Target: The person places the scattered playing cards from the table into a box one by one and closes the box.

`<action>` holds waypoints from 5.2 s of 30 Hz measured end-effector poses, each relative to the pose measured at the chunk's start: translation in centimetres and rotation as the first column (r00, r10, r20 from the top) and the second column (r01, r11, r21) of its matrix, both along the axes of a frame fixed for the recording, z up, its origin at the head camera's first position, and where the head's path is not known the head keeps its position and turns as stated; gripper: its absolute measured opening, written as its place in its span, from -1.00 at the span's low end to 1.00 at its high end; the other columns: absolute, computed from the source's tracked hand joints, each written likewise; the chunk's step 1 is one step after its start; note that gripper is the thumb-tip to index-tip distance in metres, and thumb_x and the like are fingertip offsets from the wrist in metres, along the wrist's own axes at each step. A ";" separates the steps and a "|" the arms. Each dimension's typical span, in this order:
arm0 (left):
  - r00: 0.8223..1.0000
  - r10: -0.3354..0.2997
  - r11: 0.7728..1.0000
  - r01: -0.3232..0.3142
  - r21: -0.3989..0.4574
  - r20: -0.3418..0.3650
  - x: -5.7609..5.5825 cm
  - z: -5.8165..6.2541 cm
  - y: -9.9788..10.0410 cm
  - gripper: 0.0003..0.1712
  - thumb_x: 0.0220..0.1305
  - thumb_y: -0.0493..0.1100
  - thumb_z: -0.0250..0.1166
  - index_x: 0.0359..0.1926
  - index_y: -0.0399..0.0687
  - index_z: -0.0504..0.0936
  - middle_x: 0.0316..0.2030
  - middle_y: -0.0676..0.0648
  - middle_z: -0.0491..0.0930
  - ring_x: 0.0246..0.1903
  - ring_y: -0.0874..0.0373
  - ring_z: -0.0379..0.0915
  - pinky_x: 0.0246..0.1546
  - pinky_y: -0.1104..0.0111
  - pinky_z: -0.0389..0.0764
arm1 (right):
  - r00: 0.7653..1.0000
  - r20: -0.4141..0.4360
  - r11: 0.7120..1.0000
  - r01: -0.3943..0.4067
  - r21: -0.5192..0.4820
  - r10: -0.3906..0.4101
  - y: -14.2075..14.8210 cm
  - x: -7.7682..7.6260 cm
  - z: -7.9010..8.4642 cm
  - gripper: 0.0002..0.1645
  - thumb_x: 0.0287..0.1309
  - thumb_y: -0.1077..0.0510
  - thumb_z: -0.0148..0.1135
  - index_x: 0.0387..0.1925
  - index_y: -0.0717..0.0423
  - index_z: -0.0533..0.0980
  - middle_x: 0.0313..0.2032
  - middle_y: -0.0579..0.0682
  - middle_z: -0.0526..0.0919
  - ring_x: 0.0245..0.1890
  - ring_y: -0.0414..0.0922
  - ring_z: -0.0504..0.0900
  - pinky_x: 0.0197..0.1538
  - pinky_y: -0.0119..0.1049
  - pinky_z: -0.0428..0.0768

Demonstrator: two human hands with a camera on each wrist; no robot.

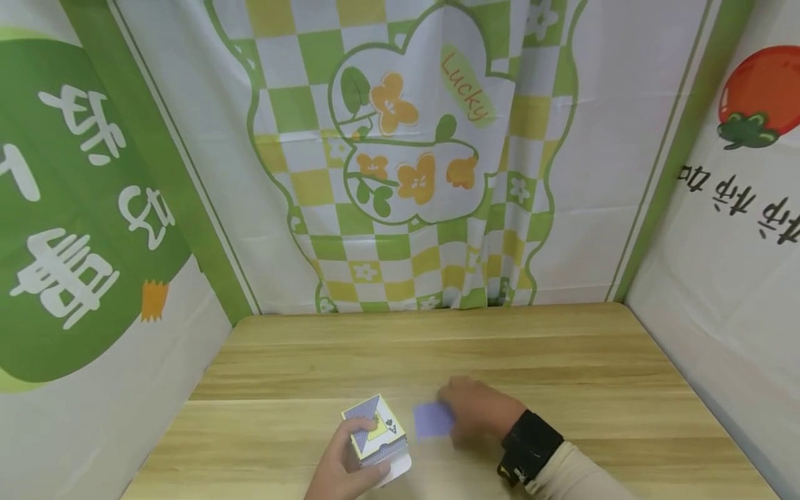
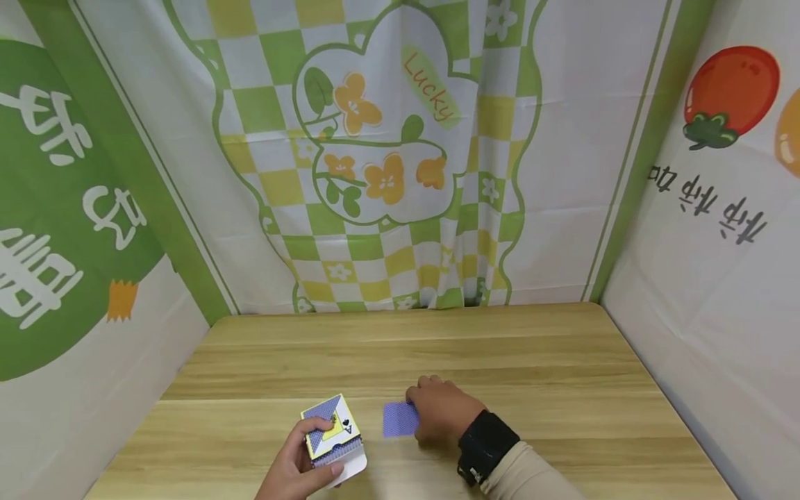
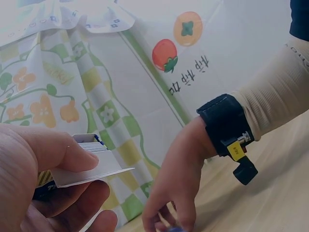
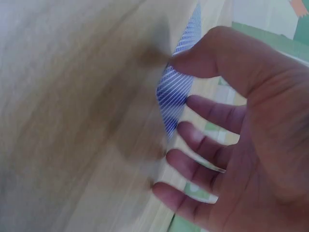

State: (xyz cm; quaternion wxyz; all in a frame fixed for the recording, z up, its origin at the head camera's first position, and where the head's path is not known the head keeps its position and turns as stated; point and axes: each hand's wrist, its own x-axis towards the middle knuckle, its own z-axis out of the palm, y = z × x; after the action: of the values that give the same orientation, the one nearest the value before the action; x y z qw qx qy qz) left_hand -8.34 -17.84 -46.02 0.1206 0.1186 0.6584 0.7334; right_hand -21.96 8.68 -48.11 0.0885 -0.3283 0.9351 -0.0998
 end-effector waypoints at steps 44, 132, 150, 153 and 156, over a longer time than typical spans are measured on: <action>0.999 0.037 0.999 -0.038 0.017 0.030 -0.3 -0.3 0.1 -0.42 0.20 -0.37 0.32 0.16 0.14 0.34 0.12 -0.38 0.38 -0.04 -0.11 0.60 -0.03 0.18 0.71 | 0.950 0.311 0.957 0.076 -0.280 0.016 6.6 5.6 0.4 -0.63 -0.08 0.28 0.39 -0.18 -0.09 0.57 -0.34 -0.28 0.56 -0.35 -0.30 0.48 -0.28 -0.34 0.53; 0.999 -0.001 0.998 0.003 -0.069 0.032 0.2 -0.4 1.3 -0.30 0.26 -0.25 0.36 0.32 -0.12 0.20 0.21 -0.37 0.35 -0.02 -0.04 0.61 -0.02 0.23 0.70 | 0.709 0.667 0.477 0.515 -0.712 0.230 -4.3 10.0 2.6 -0.50 0.49 -0.11 0.04 -0.03 0.27 0.57 -0.22 0.03 0.69 -0.25 -0.08 0.64 -0.22 -0.23 0.65; 0.998 0.047 0.960 -0.053 -0.276 -0.030 0.1 0.8 0.0 -0.33 0.38 -0.11 0.30 0.38 -0.23 0.27 -0.38 0.05 0.60 -0.44 0.28 0.50 -0.31 0.46 0.59 | 0.824 0.567 0.628 0.438 -0.643 0.006 -0.7 8.5 4.2 -0.66 0.13 0.05 0.39 -0.16 0.19 0.58 -0.33 0.00 0.65 -0.34 -0.13 0.59 -0.36 -0.29 0.61; 0.993 0.061 0.937 -0.090 -0.338 -0.096 0.1 0.4 0.6 -0.36 0.34 -0.08 0.34 0.34 -0.18 0.35 -0.05 -0.09 0.61 -0.10 0.07 0.50 -0.10 0.35 0.58 | 0.810 0.582 0.625 0.421 -0.658 0.067 -0.7 8.5 4.5 -0.53 0.14 0.09 0.43 0.03 0.16 0.50 -0.31 0.06 0.66 -0.34 -0.07 0.64 -0.36 -0.26 0.65; 0.996 -0.057 0.963 0.039 -0.268 -0.062 0.2 -0.5 1.5 -0.35 0.40 -0.08 0.29 0.39 -0.16 0.29 0.18 -0.28 0.52 0.11 -0.13 0.47 0.04 0.13 0.63 | 0.809 0.572 0.617 0.383 -0.687 0.135 -0.9 8.5 4.7 -0.39 0.14 0.09 0.45 0.18 0.10 0.43 -0.27 0.07 0.68 -0.31 -0.05 0.67 -0.32 -0.24 0.67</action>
State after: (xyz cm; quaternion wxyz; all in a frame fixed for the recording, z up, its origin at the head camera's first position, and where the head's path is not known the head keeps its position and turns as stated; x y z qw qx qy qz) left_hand -8.18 -16.31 -46.53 0.1303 0.1426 0.7519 0.6304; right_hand -13.46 7.80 -43.42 0.2070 -0.2179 0.7470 -0.5930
